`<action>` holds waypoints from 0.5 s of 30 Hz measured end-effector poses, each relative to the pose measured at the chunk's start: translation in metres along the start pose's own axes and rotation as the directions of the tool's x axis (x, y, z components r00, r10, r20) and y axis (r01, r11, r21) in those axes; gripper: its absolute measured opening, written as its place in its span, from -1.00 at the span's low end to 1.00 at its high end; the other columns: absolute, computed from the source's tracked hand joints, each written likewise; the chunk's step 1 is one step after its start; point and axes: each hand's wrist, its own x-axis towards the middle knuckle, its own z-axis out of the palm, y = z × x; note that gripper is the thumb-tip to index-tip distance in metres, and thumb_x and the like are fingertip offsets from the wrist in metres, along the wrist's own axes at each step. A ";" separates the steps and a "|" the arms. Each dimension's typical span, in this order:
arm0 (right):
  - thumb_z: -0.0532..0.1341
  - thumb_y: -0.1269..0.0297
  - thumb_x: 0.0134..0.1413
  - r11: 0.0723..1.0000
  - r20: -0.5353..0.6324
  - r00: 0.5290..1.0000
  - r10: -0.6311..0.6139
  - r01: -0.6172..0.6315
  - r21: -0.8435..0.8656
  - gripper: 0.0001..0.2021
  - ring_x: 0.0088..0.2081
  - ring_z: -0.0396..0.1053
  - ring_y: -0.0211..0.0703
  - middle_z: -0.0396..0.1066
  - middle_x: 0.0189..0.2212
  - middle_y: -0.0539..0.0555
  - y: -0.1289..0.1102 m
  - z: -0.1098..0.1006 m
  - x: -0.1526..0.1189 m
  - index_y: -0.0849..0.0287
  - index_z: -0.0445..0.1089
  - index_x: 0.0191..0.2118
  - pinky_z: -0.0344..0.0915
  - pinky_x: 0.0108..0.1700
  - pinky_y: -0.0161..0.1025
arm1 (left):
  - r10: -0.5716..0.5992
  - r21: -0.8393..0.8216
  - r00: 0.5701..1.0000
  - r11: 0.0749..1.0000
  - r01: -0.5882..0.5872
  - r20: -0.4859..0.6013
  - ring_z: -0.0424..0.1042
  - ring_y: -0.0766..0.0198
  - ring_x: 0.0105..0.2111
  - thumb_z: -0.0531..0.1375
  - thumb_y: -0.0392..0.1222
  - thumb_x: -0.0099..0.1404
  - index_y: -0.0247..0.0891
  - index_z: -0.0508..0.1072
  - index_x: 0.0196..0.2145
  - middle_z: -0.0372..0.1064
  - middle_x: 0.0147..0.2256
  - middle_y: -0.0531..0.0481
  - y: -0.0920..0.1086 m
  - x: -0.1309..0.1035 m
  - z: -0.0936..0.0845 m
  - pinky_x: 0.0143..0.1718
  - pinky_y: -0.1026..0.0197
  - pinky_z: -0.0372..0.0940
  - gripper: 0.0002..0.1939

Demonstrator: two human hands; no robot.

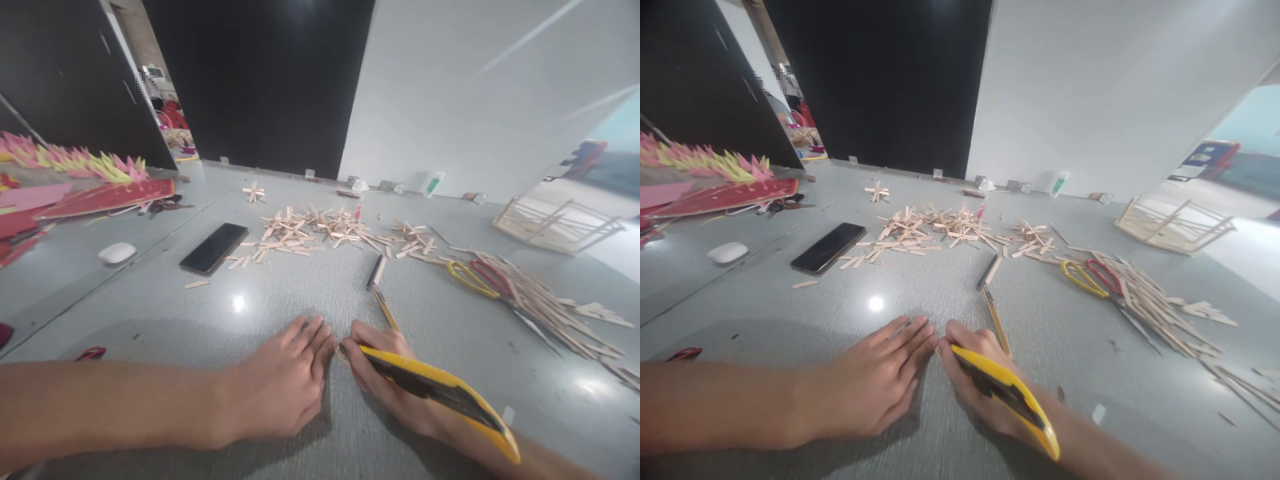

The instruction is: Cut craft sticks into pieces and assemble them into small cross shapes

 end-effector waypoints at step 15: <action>-0.04 0.21 0.46 0.998 0.045 0.998 -0.052 0.053 -0.040 -0.65 -0.58 0.10 -0.23 0.10 -0.62 -0.16 -0.004 -0.007 0.007 0.03 -0.03 -0.44 0.13 -0.36 -0.16 | 0.035 0.011 0.996 0.999 -0.036 0.078 0.29 -0.31 0.27 0.03 -0.15 0.49 -0.74 0.31 0.26 0.31 0.24 -0.52 0.000 0.001 0.000 0.28 -0.16 0.15 -0.41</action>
